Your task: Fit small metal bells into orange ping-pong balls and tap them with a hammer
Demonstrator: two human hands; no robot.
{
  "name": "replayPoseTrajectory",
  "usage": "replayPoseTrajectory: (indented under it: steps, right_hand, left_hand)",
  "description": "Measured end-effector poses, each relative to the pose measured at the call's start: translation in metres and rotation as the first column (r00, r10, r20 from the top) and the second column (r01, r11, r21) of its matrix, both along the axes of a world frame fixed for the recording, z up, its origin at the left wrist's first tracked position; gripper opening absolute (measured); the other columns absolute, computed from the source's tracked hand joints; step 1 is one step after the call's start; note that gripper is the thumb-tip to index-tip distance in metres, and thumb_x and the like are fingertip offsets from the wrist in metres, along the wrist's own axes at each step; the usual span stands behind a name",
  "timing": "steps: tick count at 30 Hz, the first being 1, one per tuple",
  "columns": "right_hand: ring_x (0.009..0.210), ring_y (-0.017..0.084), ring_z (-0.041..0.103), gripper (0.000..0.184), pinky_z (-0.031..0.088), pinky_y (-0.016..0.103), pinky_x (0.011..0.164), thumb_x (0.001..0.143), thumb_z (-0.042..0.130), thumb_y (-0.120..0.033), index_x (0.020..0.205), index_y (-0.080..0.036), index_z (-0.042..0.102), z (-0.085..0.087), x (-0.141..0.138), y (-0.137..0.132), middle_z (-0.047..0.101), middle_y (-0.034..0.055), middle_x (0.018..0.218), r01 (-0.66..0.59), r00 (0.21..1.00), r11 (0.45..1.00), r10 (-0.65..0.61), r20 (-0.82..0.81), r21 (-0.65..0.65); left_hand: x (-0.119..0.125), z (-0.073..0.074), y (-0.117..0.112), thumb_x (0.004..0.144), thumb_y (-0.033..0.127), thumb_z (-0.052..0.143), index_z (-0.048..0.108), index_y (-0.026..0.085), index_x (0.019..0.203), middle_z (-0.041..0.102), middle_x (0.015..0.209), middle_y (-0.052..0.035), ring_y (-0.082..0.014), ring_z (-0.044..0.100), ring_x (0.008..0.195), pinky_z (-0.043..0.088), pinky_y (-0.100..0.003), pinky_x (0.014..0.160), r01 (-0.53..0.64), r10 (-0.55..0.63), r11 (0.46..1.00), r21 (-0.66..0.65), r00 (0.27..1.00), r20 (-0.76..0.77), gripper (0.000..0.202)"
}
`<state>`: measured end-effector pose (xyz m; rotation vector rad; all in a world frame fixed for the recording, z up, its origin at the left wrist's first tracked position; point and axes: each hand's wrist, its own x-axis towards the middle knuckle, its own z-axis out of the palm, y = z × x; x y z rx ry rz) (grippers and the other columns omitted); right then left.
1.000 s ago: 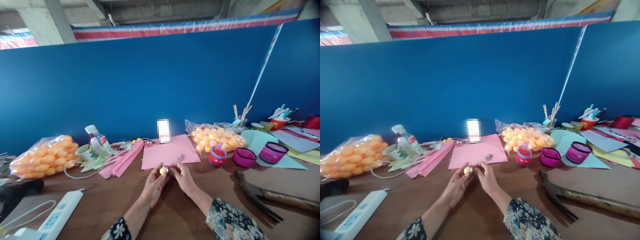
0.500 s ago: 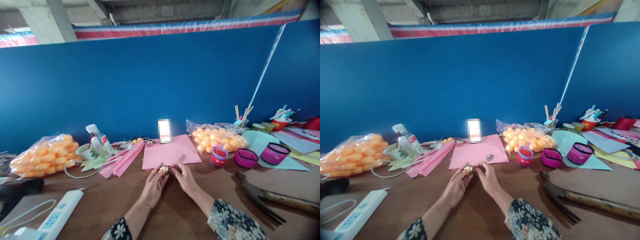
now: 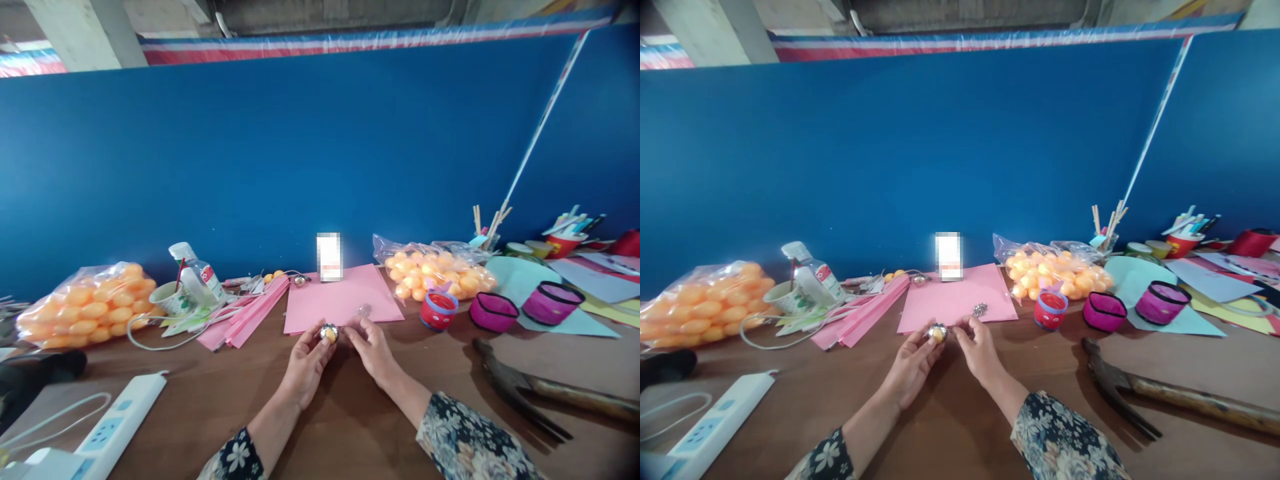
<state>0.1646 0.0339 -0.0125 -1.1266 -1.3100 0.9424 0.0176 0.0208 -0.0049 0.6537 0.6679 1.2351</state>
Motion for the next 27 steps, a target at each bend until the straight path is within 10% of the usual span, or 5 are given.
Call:
replayPoseTrajectory:
  steps: [27]
  right_hand:
    - [0.066,0.014,0.056,0.021,0.045,0.024,0.059,0.075,0.058,-0.037,0.076,-0.016,0.063,0.009,-0.01,-0.012,0.064,0.0022,0.072,-0.119,0.993,0.99,0.117,-0.027,-0.081]
  left_hand:
    - [0.004,-0.004,0.002,0.061,0.016,0.072,0.058,0.017,0.105,0.066,0.1,-0.007,-0.0181,0.061,0.091,0.043,-0.032,0.088,-0.083,0.093,0.994,0.075,0.986,-0.14,0.047]
